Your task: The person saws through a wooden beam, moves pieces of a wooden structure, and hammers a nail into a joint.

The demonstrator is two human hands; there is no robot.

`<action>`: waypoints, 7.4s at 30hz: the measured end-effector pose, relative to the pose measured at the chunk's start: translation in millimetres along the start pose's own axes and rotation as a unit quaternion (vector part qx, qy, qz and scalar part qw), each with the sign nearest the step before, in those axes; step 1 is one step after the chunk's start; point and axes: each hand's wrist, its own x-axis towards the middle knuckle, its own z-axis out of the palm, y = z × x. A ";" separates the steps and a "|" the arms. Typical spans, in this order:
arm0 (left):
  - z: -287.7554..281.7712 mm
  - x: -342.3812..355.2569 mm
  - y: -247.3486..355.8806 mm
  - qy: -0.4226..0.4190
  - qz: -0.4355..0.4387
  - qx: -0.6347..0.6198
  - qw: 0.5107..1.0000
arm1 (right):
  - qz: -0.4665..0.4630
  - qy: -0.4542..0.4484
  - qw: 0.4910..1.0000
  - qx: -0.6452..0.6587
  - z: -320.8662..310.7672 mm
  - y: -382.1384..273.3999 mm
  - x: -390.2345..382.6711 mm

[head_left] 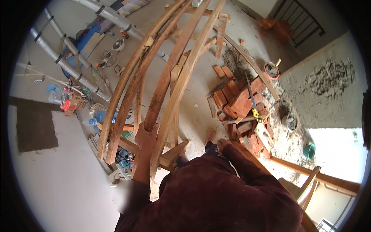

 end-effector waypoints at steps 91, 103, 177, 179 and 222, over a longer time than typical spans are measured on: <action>76.5 -4.8 95.4 0.064 0.339 0.180 0.921 | 0.075 -0.148 0.981 -0.097 -90.6 176.2 56.9; 82.1 -54.1 52.5 0.077 0.230 -0.249 0.938 | -0.347 -0.386 0.794 -0.316 -17.3 91.6 -0.5; 460.0 257.2 -891.8 0.039 0.002 0.122 0.992 | 0.513 -0.366 0.754 0.186 795.5 -113.8 -27.5; 462.2 265.2 -889.4 0.030 -0.033 0.044 0.998 | 0.542 -0.293 0.749 0.245 793.9 -127.1 -14.2; 372.0 246.5 -882.5 -0.016 0.108 0.040 0.993 | 0.421 -0.334 0.810 0.236 783.0 -204.7 11.4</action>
